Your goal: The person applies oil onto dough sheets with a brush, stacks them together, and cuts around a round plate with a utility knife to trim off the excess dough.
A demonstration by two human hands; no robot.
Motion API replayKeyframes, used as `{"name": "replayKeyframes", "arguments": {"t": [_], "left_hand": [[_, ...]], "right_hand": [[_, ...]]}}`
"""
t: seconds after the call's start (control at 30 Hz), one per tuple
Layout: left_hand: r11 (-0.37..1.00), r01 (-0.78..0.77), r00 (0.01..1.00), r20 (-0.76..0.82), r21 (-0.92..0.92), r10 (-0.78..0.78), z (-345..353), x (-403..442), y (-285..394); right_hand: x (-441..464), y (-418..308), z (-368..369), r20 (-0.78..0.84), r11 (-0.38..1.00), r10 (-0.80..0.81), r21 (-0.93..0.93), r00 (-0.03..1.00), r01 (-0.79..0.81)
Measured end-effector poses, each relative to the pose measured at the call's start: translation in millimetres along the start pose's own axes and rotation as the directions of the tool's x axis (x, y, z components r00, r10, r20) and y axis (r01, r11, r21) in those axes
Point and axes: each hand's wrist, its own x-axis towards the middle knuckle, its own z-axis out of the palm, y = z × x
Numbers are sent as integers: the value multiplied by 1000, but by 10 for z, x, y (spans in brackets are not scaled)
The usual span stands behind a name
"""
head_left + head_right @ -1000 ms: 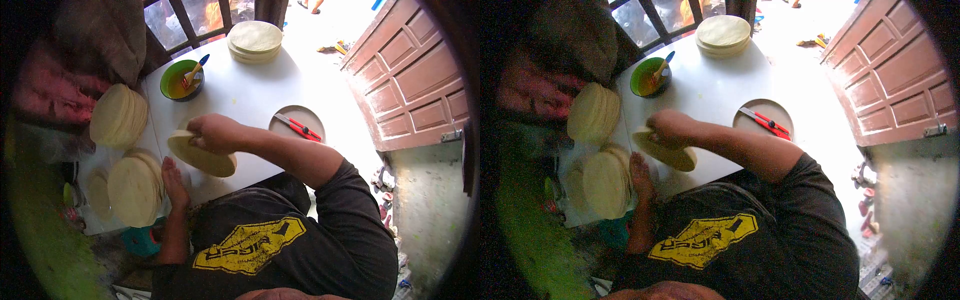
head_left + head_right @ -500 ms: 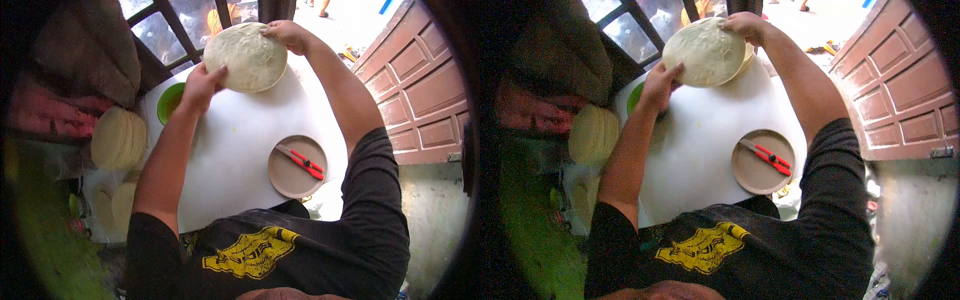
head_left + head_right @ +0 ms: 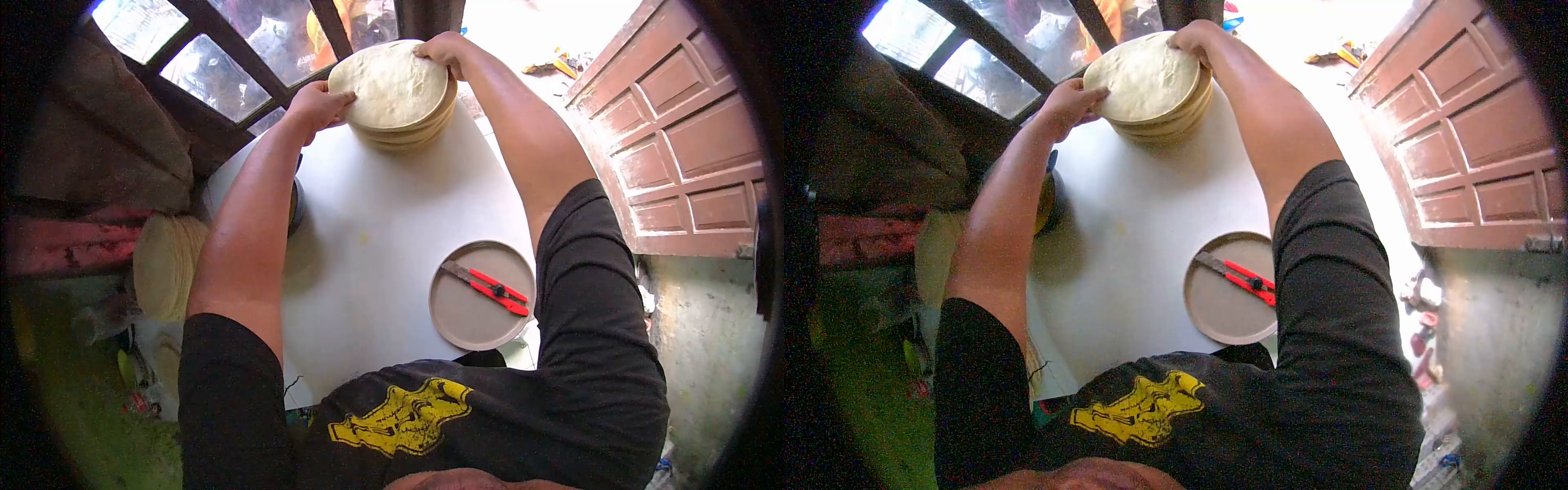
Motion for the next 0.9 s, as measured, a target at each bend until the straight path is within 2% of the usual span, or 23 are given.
{"name": "replayKeyframes", "arguments": {"t": [0.07,0.13,0.17,0.2,0.27,0.3,0.33,0.37,0.4,0.43,0.47,0.5,0.53,0.6,0.63,0.67,0.7,0.73,0.77,0.8,0.83,0.87,0.9], "left_hand": [[999,-5,1000,3,36,5,-31,35,-69],[997,-51,999,5,-53,52,4,69,-100],[998,-32,999,-4,61,32,-10,62,-76],[998,-32,999,-18,59,33,-7,51,-70],[975,-79,995,-46,207,90,35,-130,-13],[875,-187,967,-72,447,244,-14,-194,-17],[705,-246,921,-65,665,383,-81,-258,-41],[612,-299,863,-66,732,501,-100,-450,-41],[509,-329,795,-57,796,604,-165,-709,-2],[468,-435,771,50,769,635,-305,-993,73],[430,-538,737,157,725,658,-465,-1336,133],[468,-556,753,177,687,634,-626,-1777,152],[507,-571,764,192,645,616,-764,-2207,146],[522,-510,838,256,684,482,-1084,-2989,32],[455,-492,814,207,742,543,-1197,-3316,-221],[454,-409,862,172,791,477,-1295,-3686,-448],[441,-336,898,142,832,417,-1383,-4035,-636],[523,-203,954,48,828,295,-1458,-4346,-888],[579,-76,985,-30,811,171,-1487,-4634,-1144],[590,-35,987,-64,807,146,-1498,-4931,-1428],[603,6,989,-95,798,116,-1475,-5183,-1720],[615,6,989,-97,789,115,-1456,-5295,-1975],[589,-37,977,-94,807,190,-1408,-5473,-2248]], "right_hand": [[48,27,40,-8,999,-11,-47,1000,10],[52,64,19,-64,1000,13,-27,998,-15],[40,60,-20,-58,1000,5,-28,998,-7],[31,50,-53,-128,969,-87,-242,988,54],[14,28,-10,-177,765,-307,-631,935,132],[-74,110,73,-334,615,-608,-772,720,162],[-237,217,173,-382,458,-841,-880,383,126],[-431,212,226,-237,413,-794,-886,560,211],[-535,168,242,-55,365,-717,-879,695,307],[-240,334,274,-28,463,-676,-793,737,395],[-406,346,289,-63,423,-724,-827,686,370],[-244,405,168,114,195,-821,-865,560,462],[-388,373,249,-50,263,-887,-872,459,414],[-599,233,415,-43,173,-970,-810,239,560],[-845,135,607,-13,136,-980,-773,199,619],[-1139,60,856,9,99,-988,-736,156,669],[-1402,-5,1142,28,-4,-999,-573,15,819],[-1798,-45,1489,88,14,-994,-449,59,894],[-2178,-18,1794,167,146,-965,-302,203,942],[-2517,70,2165,249,86,-963,-62,99,994],[-2929,115,2451,479,72,-872,-74,99,995],[-3145,97,2743,556,-146,-815,78,-164,986],[-3446,157,3024,650,-86,-742,153,-166,984]]}}
